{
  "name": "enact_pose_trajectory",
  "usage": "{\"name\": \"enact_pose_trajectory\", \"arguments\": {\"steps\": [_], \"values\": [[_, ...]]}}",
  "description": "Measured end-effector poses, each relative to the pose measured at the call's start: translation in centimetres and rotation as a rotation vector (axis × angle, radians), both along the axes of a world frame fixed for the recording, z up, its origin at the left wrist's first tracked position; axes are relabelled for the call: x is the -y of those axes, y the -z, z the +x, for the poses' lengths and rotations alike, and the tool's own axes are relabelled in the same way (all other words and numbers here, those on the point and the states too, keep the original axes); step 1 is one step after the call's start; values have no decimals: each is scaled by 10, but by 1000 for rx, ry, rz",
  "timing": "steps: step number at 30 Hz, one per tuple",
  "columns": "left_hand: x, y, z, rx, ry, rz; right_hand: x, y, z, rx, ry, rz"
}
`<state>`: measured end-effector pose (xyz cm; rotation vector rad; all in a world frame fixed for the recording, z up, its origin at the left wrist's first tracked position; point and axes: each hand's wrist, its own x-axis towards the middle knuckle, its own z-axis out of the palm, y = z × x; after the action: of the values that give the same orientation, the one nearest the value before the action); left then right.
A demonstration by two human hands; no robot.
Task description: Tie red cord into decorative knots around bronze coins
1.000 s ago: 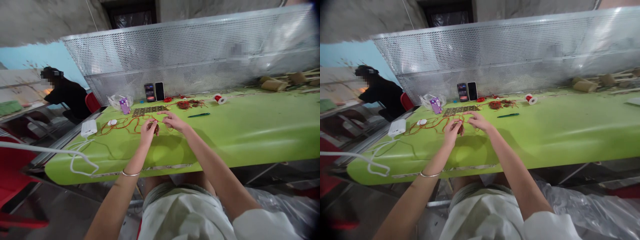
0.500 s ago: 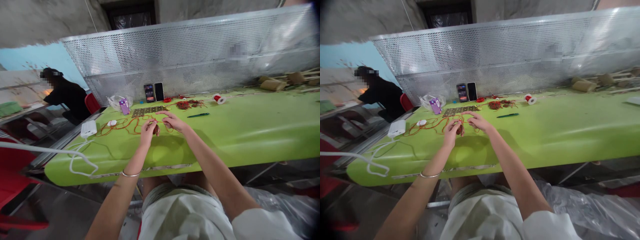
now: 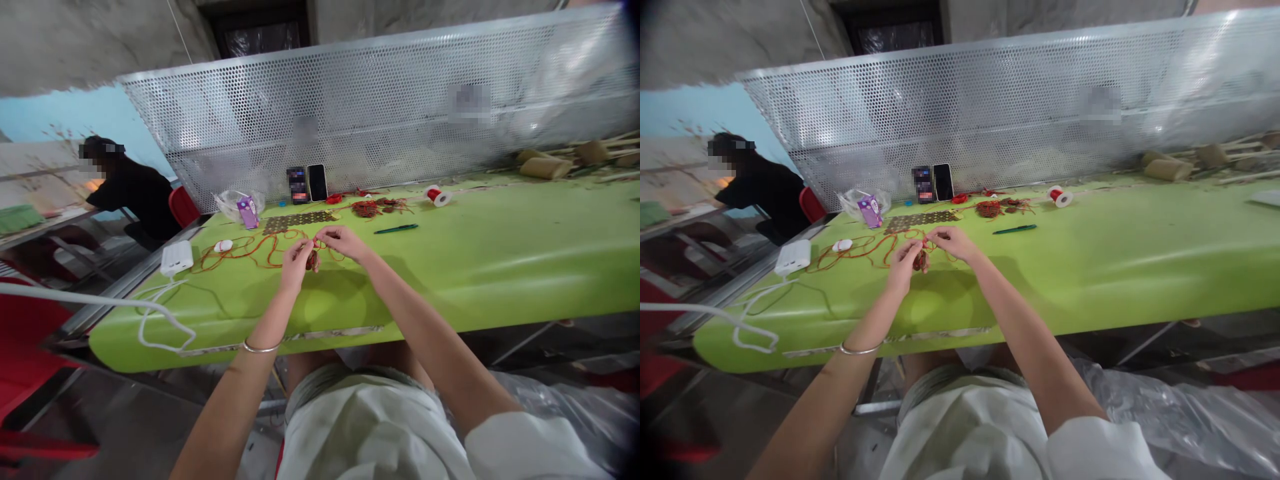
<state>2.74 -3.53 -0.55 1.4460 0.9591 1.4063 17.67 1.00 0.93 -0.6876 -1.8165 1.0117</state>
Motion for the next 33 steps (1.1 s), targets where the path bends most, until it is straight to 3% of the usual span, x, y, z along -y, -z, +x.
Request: {"name": "enact_pose_trajectory", "arguments": {"steps": [10, 24, 33], "values": [[2, -2, 0, -29, 20, -40, -3, 3, 0, -73, 75, 50], [-1, -1, 3, 63, -23, 54, 7, -6, 8, -287, 7, -123], [5, -4, 1, 60, 45, 59, 7, -3, 8, -64, -73, -337]]}}
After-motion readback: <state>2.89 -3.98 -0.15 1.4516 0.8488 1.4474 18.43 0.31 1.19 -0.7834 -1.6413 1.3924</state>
